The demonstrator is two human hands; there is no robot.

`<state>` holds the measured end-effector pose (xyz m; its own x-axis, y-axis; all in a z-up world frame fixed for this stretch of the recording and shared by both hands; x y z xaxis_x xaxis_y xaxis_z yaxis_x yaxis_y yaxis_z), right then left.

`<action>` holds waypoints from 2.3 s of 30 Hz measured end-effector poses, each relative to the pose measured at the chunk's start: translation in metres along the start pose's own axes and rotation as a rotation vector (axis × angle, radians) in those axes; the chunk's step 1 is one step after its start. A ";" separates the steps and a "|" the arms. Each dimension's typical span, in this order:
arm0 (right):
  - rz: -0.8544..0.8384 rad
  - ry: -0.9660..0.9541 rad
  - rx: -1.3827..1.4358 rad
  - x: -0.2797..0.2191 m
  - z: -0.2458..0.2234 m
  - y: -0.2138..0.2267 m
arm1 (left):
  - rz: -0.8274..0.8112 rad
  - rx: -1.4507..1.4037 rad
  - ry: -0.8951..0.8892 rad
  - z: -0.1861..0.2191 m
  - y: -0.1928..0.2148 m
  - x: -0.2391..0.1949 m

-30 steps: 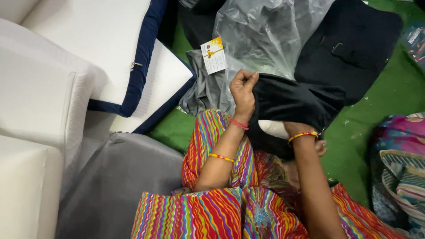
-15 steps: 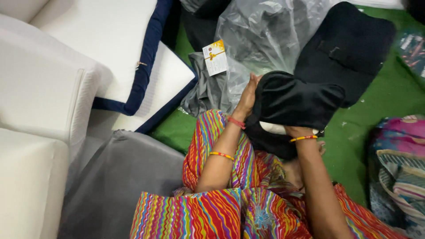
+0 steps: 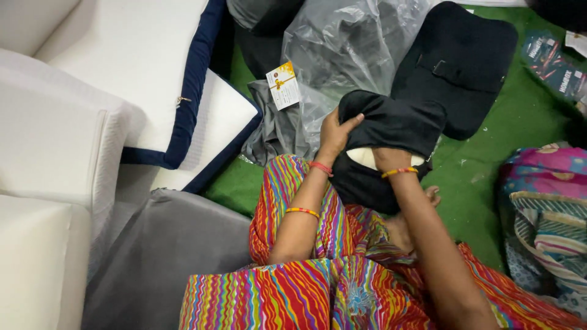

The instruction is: Put foam pillow cores into black fabric covers and fasten straps.

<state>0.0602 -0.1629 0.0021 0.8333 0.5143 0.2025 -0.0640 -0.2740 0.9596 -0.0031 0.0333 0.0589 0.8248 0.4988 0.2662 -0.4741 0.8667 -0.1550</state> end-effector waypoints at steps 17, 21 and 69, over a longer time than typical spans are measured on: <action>0.038 -0.271 -0.149 -0.066 -0.048 0.086 | 0.002 -0.318 0.120 -0.027 -0.015 0.054; 0.037 -0.322 -0.137 -0.084 -0.026 0.050 | 0.102 -0.139 0.010 -0.031 -0.026 0.058; 0.337 0.018 0.048 -0.072 -0.004 0.168 | 0.017 0.690 -0.235 0.064 -0.004 -0.051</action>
<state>-0.0127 -0.2422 0.1495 0.7598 0.4027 0.5105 -0.3080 -0.4685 0.8280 -0.0630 0.0049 0.1071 0.7645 0.4321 0.4783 -0.6363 0.6241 0.4534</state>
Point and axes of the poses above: each hand's wrist, its own x-axis towards the middle knuckle, its own y-axis out of the back of the hand, z = x × y, the point moved 1 cm from there along x, towards the middle knuckle, and after that the axes turned 10 degrees about -y, right-handed, at the moved point
